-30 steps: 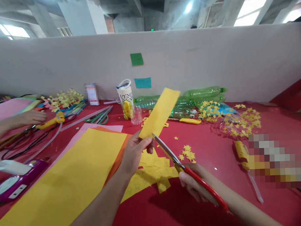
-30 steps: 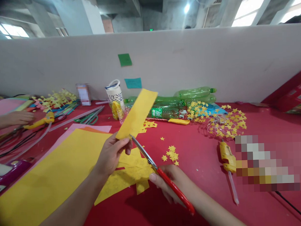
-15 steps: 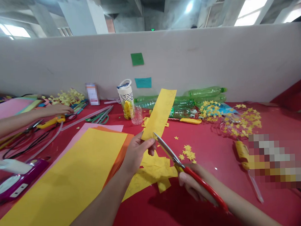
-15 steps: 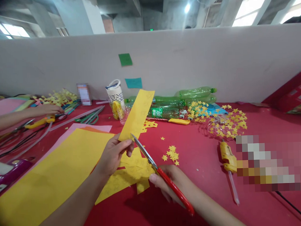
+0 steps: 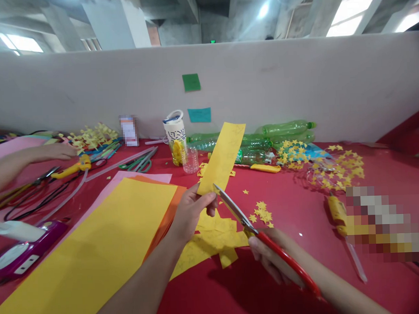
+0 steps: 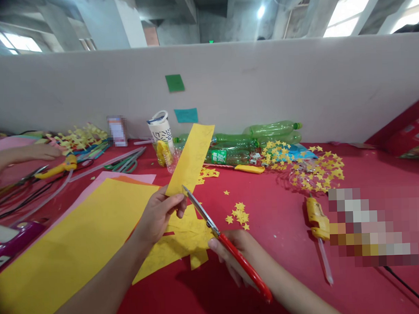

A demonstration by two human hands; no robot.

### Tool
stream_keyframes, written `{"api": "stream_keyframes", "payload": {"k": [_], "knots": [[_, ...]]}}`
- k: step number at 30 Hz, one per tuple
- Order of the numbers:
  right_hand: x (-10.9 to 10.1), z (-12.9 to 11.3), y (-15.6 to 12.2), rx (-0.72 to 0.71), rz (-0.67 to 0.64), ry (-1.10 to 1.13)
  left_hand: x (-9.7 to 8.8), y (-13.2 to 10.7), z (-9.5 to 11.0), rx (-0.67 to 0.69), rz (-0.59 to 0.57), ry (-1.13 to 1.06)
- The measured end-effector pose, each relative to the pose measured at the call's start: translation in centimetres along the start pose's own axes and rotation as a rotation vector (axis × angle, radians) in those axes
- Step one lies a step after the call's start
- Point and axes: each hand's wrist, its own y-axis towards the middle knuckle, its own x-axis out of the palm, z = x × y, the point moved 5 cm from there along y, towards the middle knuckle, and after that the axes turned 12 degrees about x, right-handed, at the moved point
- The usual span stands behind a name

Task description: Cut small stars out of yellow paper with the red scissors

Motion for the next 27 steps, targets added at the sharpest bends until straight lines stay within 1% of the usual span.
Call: {"api": "stream_keyframes", "payload": {"k": [7, 13, 17, 20, 23, 27], "knots": [[-0.2, -0.1, -0.1, -0.007, -0.009, 0.009, 0.0, 0.0, 0.1, -0.007, 0.013, -0.024], [-0.3, 0.0, 0.1, -0.026, 0.006, 0.012, -0.5, 0.3, 0.7, 0.001, 0.082, -0.022], [-0.2, 0.1, 0.2, -0.020, -0.018, 0.007, -0.9, 0.5, 0.9, 0.024, 0.106, -0.040], [-0.2, 0.2, 0.3, -0.036, -0.024, -0.012, -1.0, 0.5, 1.1, 0.060, 0.094, -0.017], [-0.2, 0.0, 0.1, -0.096, -0.018, -0.039, -1.0, 0.5, 1.3, 0.090, 0.073, 0.027], [-0.2, -0.2, -0.1, -0.121, -0.013, -0.041, -0.9, 0.6, 1.5, 0.094, 0.032, 0.065]]}}
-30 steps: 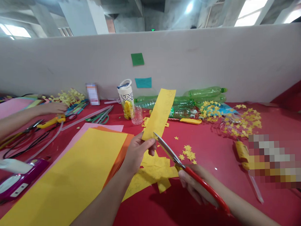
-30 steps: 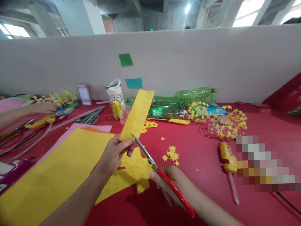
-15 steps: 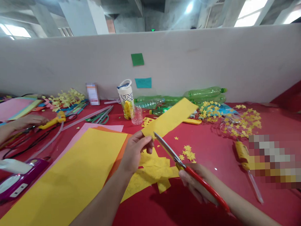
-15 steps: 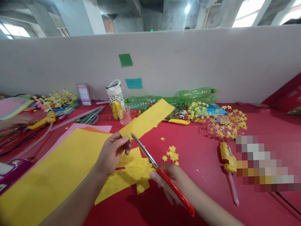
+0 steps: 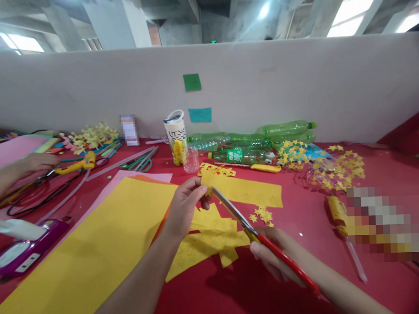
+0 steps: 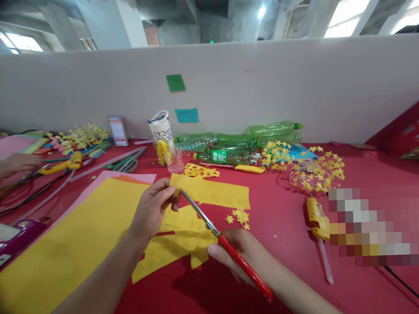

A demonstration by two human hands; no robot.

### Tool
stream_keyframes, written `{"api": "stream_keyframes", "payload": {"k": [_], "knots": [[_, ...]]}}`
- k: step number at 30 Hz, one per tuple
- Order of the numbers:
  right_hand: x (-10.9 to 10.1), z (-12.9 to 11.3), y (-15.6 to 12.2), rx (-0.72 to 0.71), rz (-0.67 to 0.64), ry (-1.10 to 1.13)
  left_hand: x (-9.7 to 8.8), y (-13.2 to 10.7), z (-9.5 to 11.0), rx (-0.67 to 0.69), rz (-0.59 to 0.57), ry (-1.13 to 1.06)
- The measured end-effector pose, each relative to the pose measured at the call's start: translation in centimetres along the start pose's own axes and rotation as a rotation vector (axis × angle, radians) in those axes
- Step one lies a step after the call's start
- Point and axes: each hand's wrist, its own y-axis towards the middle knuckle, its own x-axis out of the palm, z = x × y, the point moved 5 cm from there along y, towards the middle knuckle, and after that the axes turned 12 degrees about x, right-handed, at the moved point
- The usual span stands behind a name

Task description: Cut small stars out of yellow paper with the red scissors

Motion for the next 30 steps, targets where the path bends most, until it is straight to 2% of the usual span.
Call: {"api": "stream_keyframes", "payload": {"k": [8, 12, 17, 23, 30], "knots": [[0.1, -0.2, 0.0, 0.046, -0.045, 0.051, -0.2, 0.1, -0.1, -0.004, -0.026, -0.005], [0.0, -0.3, -0.2, 0.075, -0.023, 0.043, -0.1, -0.1, -0.1, 0.000, -0.025, -0.026], [-0.1, -0.6, -0.2, 0.067, 0.013, 0.044, 0.4, -0.3, -0.3, -0.046, -0.082, -0.018], [0.1, -0.3, 0.0, 0.064, 0.009, 0.028, 0.2, -0.2, -0.3, -0.011, -0.037, -0.011], [0.3, 0.4, 0.0, 0.058, 0.010, -0.011, 0.0, -0.2, -0.6, -0.040, -0.013, -0.035]]}}
